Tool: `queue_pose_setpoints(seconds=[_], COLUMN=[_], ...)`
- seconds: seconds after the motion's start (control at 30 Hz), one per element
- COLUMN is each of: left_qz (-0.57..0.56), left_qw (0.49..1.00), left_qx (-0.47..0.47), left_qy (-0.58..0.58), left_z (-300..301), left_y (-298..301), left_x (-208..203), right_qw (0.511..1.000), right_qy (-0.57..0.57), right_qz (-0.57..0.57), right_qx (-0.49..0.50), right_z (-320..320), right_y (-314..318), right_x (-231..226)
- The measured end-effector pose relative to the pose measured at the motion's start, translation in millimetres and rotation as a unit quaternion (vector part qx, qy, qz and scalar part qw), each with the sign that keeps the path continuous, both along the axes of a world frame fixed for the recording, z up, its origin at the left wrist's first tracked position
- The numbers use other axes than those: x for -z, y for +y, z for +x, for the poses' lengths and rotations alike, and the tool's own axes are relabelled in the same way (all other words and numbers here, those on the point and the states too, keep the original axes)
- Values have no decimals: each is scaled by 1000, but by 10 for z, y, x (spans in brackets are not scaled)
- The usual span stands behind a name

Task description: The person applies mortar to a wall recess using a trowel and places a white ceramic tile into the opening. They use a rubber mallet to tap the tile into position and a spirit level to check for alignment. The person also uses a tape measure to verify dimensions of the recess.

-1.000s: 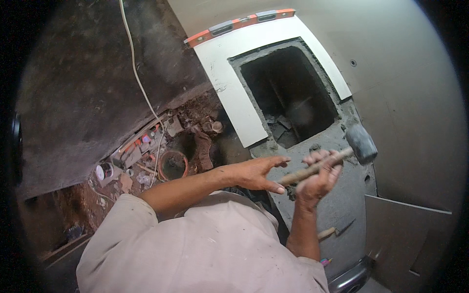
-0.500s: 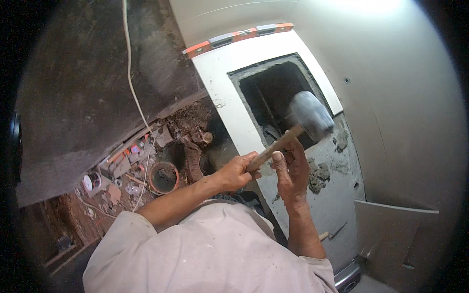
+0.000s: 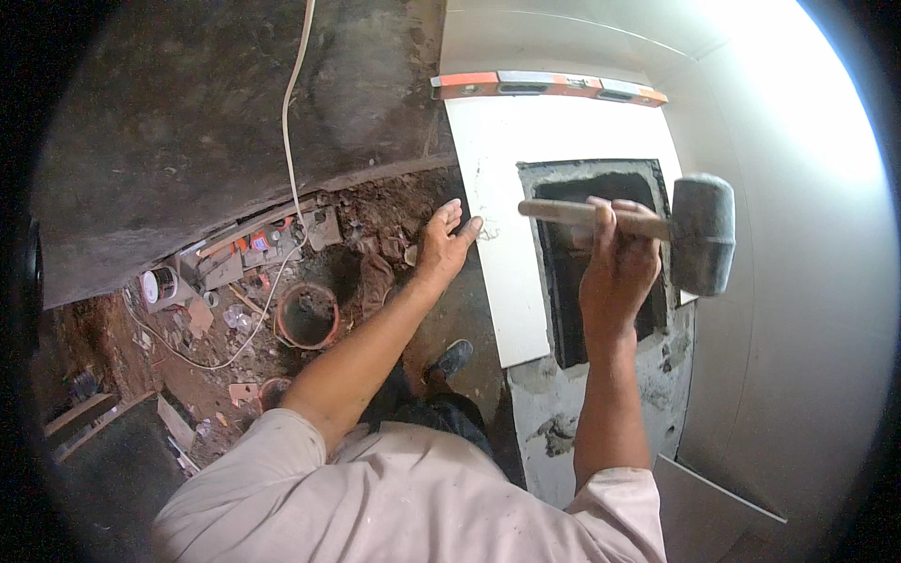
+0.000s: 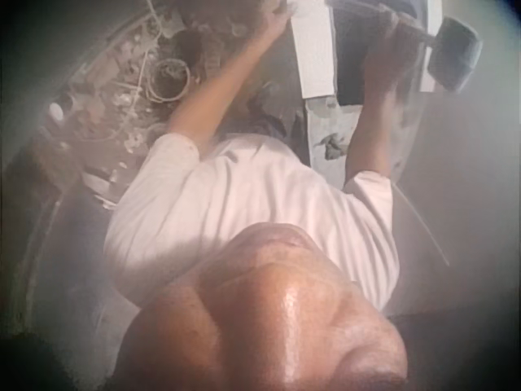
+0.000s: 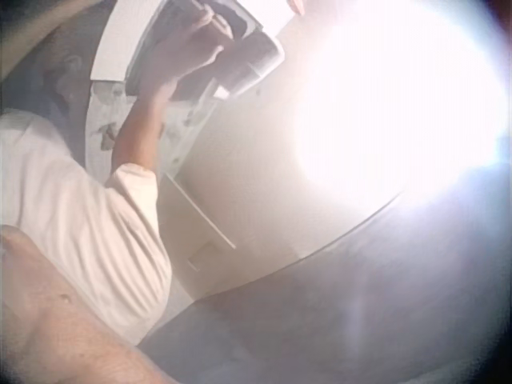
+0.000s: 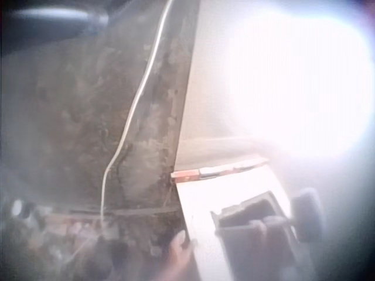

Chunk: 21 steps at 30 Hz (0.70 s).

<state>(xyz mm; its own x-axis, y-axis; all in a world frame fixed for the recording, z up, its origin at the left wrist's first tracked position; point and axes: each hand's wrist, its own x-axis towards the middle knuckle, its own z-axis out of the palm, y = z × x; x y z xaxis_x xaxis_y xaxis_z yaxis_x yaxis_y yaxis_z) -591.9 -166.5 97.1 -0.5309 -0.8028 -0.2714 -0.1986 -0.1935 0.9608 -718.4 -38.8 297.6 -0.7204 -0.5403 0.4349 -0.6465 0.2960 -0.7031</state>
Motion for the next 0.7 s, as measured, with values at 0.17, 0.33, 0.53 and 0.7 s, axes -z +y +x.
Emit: queue_pose_setpoints(seconds=[0.17,0.33,0.53,0.7], left_qz=[95,98,73,81], left_qw=[994,991,993,994], left_qx=[-2,-82,-85,-56], left_qy=[60,49,-18,-36], left_z=[-246,-263,-287,-279], left_y=[-313,-338,-392,-436], left_x=[281,225,126,155], right_qw=[999,998,997,995], right_qy=[16,35,17,21], right_qz=[33,36,58,85], right_qx=[-31,-44,-43,-48], right_z=[-354,-501,-629,-710], right_y=[-737,-1254,-1529,-1630], right_x=[283,525,680,715])
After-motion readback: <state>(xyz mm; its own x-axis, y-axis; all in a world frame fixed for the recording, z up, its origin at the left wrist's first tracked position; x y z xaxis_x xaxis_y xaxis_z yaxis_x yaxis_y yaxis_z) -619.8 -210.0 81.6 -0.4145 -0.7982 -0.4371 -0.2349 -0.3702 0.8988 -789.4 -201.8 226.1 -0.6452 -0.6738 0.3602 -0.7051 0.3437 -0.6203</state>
